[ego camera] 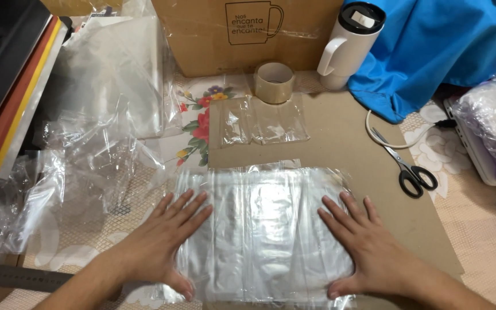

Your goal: Smoothing and stacking clear plastic bags on a table, ensuring they are flat and organized for packaging.

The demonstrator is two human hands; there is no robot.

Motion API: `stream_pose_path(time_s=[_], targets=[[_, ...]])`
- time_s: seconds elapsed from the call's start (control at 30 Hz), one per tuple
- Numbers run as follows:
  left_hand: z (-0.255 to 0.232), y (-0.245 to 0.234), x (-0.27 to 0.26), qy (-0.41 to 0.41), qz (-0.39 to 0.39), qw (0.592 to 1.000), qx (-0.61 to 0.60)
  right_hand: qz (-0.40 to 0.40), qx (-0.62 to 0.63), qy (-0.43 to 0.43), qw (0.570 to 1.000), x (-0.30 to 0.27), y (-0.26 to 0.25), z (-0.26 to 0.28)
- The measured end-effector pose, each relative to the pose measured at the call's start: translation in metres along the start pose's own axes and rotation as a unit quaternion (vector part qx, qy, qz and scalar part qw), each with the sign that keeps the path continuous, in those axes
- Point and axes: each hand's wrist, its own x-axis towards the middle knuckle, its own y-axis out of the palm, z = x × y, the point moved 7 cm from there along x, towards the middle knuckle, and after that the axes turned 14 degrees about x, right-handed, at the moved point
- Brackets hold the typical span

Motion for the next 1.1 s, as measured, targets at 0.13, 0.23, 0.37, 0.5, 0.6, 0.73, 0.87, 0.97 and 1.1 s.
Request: stream_pose_path(time_s=[0.13,0.23,0.37,0.5,0.6,0.73,0.87,0.97,1.1], targets=[[0.005,0.025,-0.007,0.044,0.34,0.84,-0.422,-0.015,-0.115,-0.027,0.993,-0.001,-0.013,-0.015],[0.027,0.028,-0.002,-0.031,0.386,0.837,-0.387,-0.045,-0.051,-0.024,0.997,0.016,-0.035,-0.022],[0.052,-0.033,0.071,-0.305,0.142,0.827,-0.45,-0.091,0.392,0.033,0.915,0.07,-0.073,-0.015],[-0.029,-0.035,0.121,-0.211,0.02,0.856,-0.472,-0.061,0.52,0.033,0.851,0.119,-0.043,0.025],[-0.043,-0.028,0.124,-0.178,0.073,0.815,-0.546,0.028,0.542,0.091,0.835,0.122,-0.001,0.033],[-0.035,-0.013,0.114,-0.169,0.15,0.822,-0.523,0.006,0.402,0.067,0.913,0.107,0.013,0.018],[-0.024,0.008,0.081,-0.176,0.314,0.796,-0.486,0.04,0.379,0.077,0.921,0.082,0.017,-0.003],[-0.017,0.017,0.059,-0.181,0.33,0.797,-0.473,0.057,0.354,0.084,0.93,0.064,0.022,-0.019],[-0.015,0.037,0.032,-0.217,0.249,0.825,-0.459,0.03,0.323,0.095,0.941,0.036,0.037,-0.041]])
